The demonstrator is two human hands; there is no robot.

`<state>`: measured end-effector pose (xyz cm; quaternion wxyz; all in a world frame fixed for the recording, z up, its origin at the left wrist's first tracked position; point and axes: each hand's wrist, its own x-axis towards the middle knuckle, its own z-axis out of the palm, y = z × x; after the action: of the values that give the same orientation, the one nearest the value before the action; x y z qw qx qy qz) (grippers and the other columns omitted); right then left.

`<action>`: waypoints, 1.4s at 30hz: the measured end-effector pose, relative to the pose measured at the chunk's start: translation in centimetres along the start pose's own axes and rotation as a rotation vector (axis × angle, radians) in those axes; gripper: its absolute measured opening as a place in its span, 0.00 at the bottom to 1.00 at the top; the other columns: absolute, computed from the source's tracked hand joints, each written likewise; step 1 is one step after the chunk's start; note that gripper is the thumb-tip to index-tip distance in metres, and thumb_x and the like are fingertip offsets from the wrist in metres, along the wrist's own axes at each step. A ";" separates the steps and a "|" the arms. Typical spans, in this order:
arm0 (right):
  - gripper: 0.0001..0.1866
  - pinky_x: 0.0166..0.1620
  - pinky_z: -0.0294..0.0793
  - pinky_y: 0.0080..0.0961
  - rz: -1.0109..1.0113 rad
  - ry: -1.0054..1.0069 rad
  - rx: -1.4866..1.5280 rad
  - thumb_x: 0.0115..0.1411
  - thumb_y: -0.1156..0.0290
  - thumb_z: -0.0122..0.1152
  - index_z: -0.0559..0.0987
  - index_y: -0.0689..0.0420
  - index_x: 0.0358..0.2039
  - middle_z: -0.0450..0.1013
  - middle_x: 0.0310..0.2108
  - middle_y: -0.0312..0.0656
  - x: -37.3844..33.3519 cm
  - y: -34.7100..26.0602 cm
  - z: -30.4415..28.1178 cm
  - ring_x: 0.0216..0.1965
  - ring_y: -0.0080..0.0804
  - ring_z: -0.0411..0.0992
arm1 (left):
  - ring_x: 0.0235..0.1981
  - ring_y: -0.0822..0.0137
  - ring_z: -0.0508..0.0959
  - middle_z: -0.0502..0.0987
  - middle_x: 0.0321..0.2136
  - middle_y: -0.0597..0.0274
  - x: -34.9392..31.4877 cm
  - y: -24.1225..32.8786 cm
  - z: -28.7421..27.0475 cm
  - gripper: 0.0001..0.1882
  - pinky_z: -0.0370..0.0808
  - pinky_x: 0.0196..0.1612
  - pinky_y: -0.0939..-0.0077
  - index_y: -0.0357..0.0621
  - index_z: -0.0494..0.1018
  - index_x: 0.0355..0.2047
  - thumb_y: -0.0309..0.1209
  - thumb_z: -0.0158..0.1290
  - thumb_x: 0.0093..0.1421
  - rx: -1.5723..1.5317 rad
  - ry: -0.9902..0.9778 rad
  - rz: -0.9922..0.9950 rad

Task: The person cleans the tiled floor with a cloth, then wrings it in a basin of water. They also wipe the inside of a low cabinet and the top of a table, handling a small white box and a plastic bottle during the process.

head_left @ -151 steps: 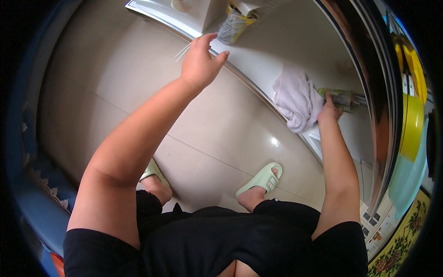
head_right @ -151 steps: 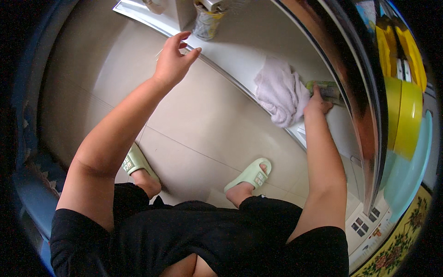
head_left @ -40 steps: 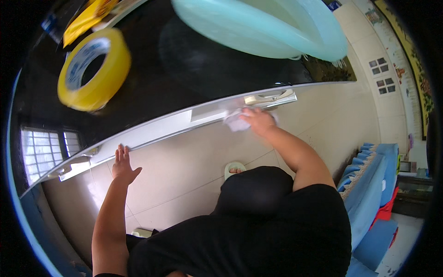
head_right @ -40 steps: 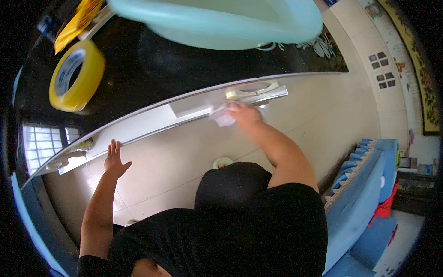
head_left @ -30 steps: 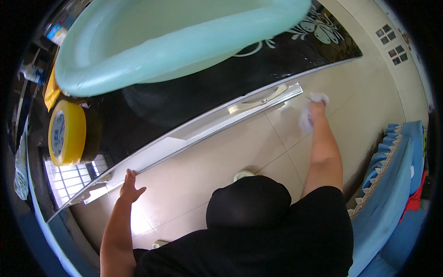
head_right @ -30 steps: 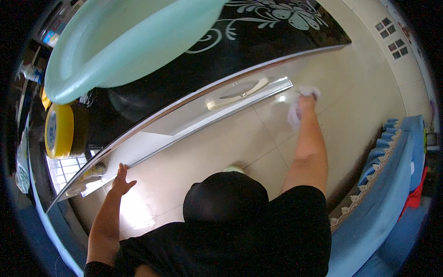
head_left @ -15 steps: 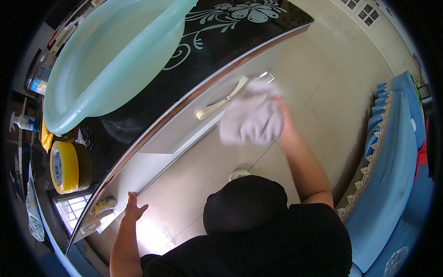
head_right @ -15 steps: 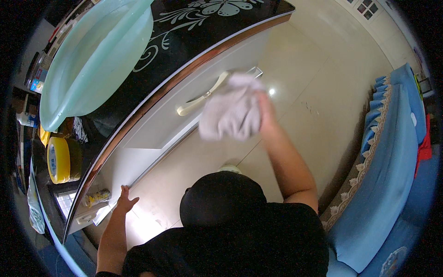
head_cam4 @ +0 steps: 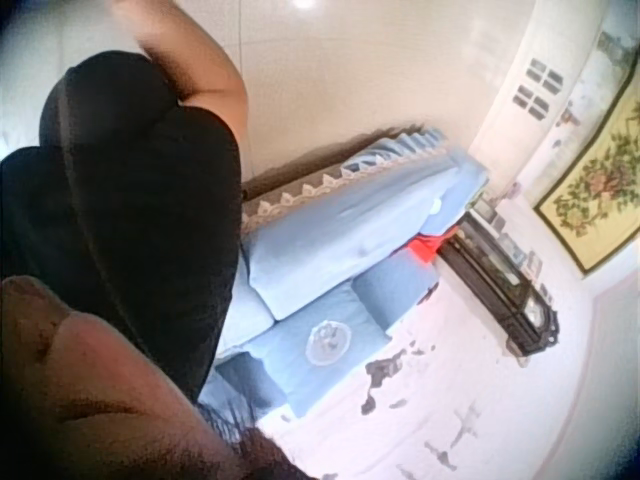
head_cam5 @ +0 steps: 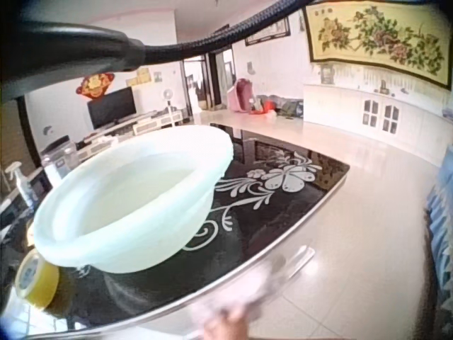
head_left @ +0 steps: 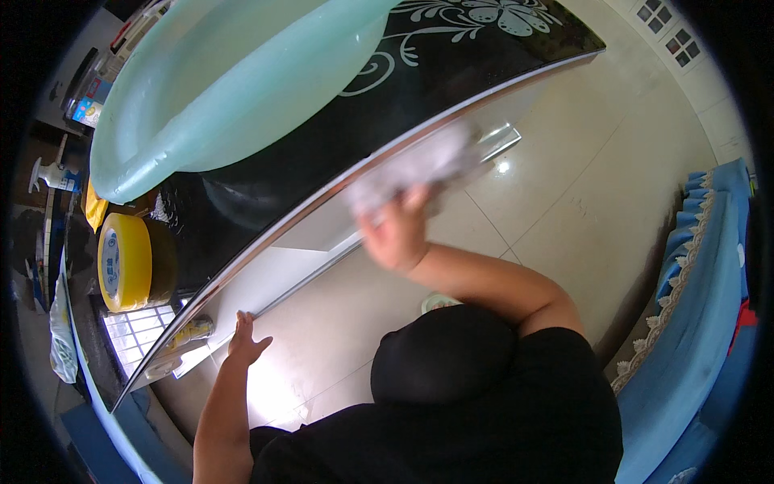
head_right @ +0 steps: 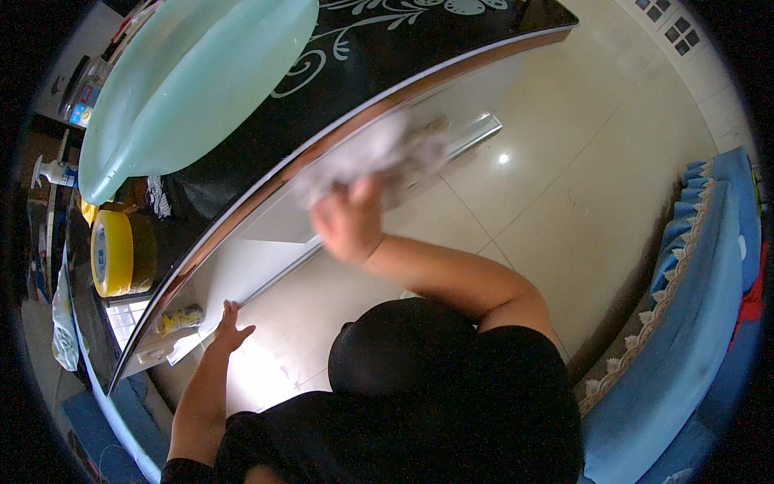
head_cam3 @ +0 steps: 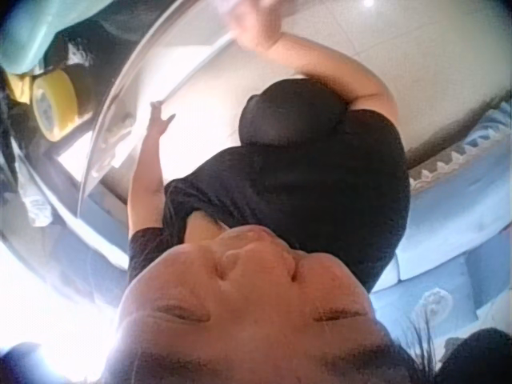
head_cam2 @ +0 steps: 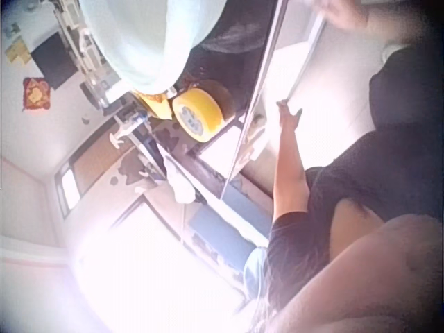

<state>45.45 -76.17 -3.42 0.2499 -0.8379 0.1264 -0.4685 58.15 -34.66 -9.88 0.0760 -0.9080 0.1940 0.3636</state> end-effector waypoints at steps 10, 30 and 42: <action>0.10 0.35 0.71 0.25 -0.771 -0.079 0.543 0.41 0.69 0.68 0.78 0.49 0.28 0.68 0.40 0.36 3.6 -5.3 -2.4 0.36 0.34 0.68 | 0.66 0.57 0.41 0.36 0.65 0.50 -0.8 1.3 -0.6 0.51 0.50 0.64 0.68 0.44 0.40 0.64 0.50 0.56 0.50 0.030 0.029 -0.031; 0.15 0.51 0.66 0.34 0.395 0.734 0.750 0.60 0.66 0.44 0.73 0.59 0.42 0.71 0.40 0.45 18.0 19.8 -18.2 0.45 0.37 0.68 | 0.66 0.57 0.41 0.35 0.65 0.46 0.6 -0.8 0.6 0.52 0.48 0.65 0.71 0.39 0.40 0.64 0.50 0.56 0.50 0.051 0.014 0.032; 0.28 0.49 0.69 0.34 0.726 0.097 -0.039 0.62 0.49 0.39 0.70 0.59 0.49 0.70 0.46 0.49 35.4 23.2 -20.6 0.47 0.41 0.69 | 0.66 0.56 0.42 0.35 0.65 0.45 0.2 -0.7 -0.1 0.53 0.50 0.64 0.70 0.38 0.39 0.64 0.53 0.56 0.49 0.059 -0.039 0.004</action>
<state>47.26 -117.72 18.61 0.3777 -0.7198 0.4360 -0.3862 58.63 -34.15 -9.95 0.1059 -0.8976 0.2047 0.3756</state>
